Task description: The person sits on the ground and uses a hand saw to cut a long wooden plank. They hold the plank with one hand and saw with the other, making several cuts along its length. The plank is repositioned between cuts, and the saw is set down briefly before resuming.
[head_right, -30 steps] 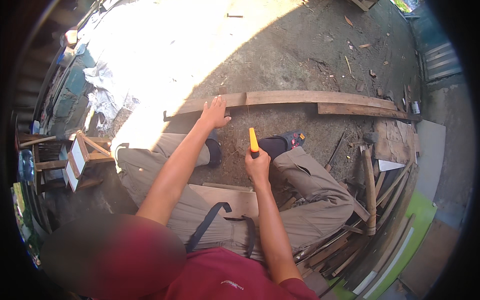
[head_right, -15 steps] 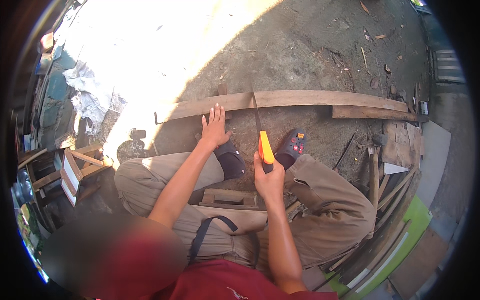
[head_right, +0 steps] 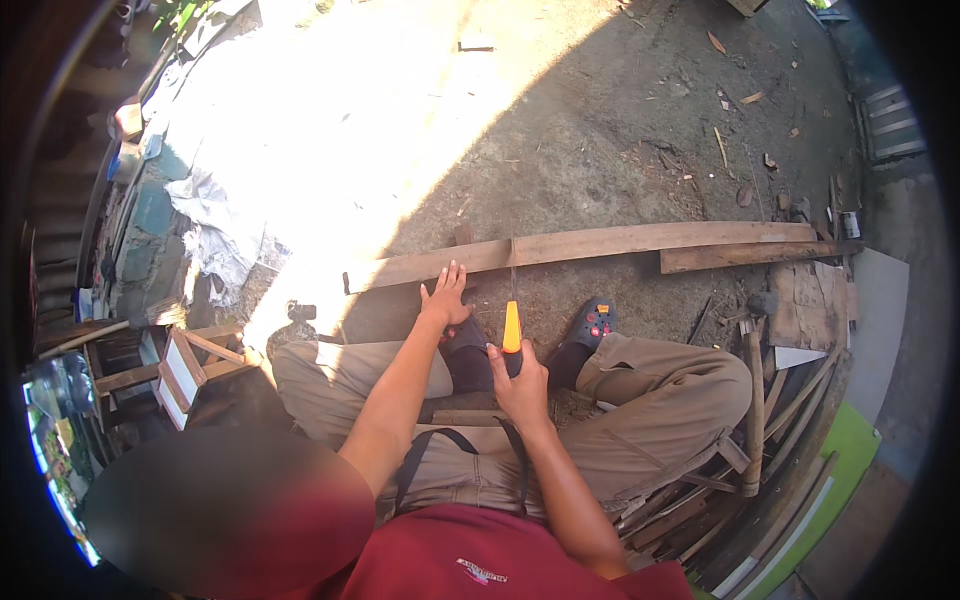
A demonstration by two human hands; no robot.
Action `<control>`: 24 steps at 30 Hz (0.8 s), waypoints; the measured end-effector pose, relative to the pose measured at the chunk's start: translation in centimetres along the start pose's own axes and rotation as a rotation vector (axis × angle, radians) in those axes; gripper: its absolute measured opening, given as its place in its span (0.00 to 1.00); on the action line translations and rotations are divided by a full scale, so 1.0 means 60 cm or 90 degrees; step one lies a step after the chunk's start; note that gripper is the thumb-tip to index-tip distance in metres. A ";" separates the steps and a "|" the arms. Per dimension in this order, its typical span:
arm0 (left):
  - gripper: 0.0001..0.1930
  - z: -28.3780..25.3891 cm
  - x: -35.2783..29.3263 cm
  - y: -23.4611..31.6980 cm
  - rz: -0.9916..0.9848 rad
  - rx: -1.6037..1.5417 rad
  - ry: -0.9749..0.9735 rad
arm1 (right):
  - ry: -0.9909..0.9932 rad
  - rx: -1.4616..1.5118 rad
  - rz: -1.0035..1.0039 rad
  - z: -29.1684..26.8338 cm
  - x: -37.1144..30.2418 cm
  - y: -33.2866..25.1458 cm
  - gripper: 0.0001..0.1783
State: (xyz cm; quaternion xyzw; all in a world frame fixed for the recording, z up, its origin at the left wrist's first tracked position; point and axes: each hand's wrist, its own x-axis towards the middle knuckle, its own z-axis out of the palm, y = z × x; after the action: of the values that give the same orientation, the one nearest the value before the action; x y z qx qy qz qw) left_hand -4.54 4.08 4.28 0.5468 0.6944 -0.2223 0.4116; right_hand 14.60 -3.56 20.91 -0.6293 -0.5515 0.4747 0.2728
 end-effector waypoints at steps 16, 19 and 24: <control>0.60 0.044 0.050 0.004 -0.006 -0.103 0.028 | 0.005 0.034 0.166 -0.022 0.016 0.049 0.21; 0.57 0.050 0.048 -0.005 -0.002 -0.127 0.016 | 0.020 0.005 0.098 -0.050 -0.080 0.086 0.19; 0.55 0.039 0.055 0.011 0.031 -0.107 0.019 | 0.061 -0.005 0.160 -0.034 0.044 0.104 0.24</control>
State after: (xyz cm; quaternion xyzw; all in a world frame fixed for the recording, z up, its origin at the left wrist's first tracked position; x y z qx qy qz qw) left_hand -3.38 4.41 0.37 0.5304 0.7029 -0.1452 0.4512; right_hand 18.96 -2.21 15.55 -0.7165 -0.4565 0.4722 0.2351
